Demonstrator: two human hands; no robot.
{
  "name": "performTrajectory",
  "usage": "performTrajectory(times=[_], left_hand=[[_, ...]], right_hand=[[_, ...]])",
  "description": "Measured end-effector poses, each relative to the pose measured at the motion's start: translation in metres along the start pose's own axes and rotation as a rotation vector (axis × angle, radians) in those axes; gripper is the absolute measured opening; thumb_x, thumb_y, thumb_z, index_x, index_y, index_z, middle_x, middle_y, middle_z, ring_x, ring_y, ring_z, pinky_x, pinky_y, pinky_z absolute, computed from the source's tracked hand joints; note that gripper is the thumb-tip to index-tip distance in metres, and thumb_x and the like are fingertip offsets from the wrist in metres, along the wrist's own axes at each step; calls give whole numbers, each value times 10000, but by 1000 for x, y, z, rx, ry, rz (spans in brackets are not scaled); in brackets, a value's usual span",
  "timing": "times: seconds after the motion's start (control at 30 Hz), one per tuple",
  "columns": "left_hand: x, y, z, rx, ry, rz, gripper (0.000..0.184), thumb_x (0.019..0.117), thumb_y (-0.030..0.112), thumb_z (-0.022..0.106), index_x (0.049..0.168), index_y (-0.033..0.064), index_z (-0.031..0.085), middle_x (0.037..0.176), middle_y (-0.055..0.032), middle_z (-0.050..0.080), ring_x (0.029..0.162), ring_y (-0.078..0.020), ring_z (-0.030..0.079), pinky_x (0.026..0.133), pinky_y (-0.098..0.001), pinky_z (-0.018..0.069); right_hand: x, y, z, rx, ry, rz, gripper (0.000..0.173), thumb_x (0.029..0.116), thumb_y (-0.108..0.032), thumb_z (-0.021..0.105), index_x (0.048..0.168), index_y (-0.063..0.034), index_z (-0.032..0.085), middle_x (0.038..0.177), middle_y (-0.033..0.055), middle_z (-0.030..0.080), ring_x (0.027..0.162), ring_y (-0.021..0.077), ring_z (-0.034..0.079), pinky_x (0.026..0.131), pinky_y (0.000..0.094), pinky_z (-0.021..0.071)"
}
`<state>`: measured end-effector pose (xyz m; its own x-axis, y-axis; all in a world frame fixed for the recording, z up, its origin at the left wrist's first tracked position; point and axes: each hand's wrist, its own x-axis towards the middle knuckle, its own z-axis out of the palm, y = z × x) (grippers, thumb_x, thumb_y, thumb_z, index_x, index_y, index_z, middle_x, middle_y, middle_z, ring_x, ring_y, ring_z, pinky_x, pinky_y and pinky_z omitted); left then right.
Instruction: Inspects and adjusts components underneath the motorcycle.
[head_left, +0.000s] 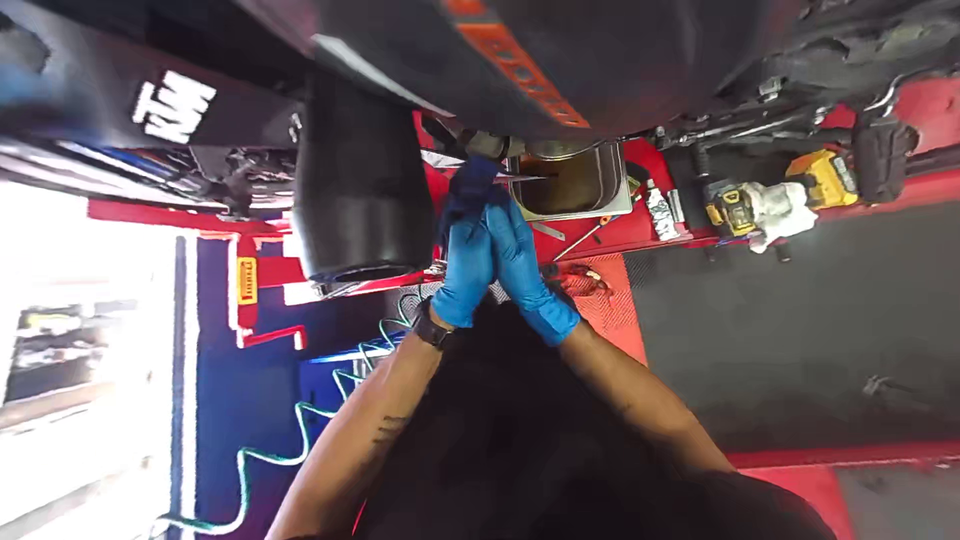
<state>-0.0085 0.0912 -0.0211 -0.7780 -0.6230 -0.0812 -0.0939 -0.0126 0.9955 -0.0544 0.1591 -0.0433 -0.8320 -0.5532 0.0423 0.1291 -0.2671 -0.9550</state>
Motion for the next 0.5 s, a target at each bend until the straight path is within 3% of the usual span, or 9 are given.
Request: performTrajectory(times=[0.07, 0.13, 0.2, 0.27, 0.33, 0.4, 0.5], left_hand=[[4, 12, -5, 33, -64, 10, 292, 1078, 130, 409, 1044, 20, 678, 920, -22, 703, 906, -91, 683, 866, -332, 587], [6, 15, -21, 134, -219, -1, 296, 1079, 163, 470, 958, 28, 704, 875, -11, 709, 862, -89, 683, 841, -333, 589], [9, 20, -36, 296, -342, -43, 275, 1060, 177, 524, 887, 48, 693, 826, 24, 688, 819, -45, 664, 810, -290, 575], [16, 22, -56, 398, -398, -146, 230, 1044, 181, 553, 1013, 12, 706, 933, -15, 709, 905, -66, 675, 871, -302, 573], [27, 18, -80, 409, -440, -244, 239, 1044, 140, 543, 1166, -12, 682, 1079, -70, 726, 1019, -117, 692, 948, -340, 579], [38, 15, -94, 435, -451, -302, 213, 1036, 122, 549, 1144, -6, 681, 1061, -66, 718, 1001, -115, 682, 927, -332, 571], [48, 13, -93, 519, -451, -336, 234, 1036, 159, 568, 1175, 0, 671, 1095, -72, 706, 1026, -102, 670, 947, -319, 558]], right_hand=[[9, -15, 7, 141, 18, 58, 378, 1097, -223, 404, 1321, 2, 609, 1178, 82, 690, 1094, 84, 642, 985, 308, 533], [19, -23, -1, 266, -40, 243, 393, 1109, -264, 367, 1220, -45, 673, 1076, 42, 713, 1011, 90, 664, 915, 326, 562], [26, -19, -11, 250, -60, 341, 315, 1088, -230, 449, 1133, -37, 694, 973, 48, 717, 905, 111, 681, 830, 332, 584], [26, -9, -17, 60, 29, 322, 200, 1038, -171, 566, 1068, -41, 714, 910, 46, 713, 843, 103, 678, 793, 328, 579], [21, 4, -19, 35, 167, 323, 165, 990, -122, 635, 1110, -36, 708, 962, 60, 724, 893, 113, 689, 831, 332, 584], [13, 12, -13, 229, 282, 398, 196, 998, -116, 635, 1158, -17, 688, 983, 73, 733, 895, 125, 703, 825, 318, 595], [1, 23, 2, 362, 280, 498, 219, 1016, -200, 632, 1165, -43, 664, 950, 40, 707, 816, 101, 662, 734, 281, 562]])
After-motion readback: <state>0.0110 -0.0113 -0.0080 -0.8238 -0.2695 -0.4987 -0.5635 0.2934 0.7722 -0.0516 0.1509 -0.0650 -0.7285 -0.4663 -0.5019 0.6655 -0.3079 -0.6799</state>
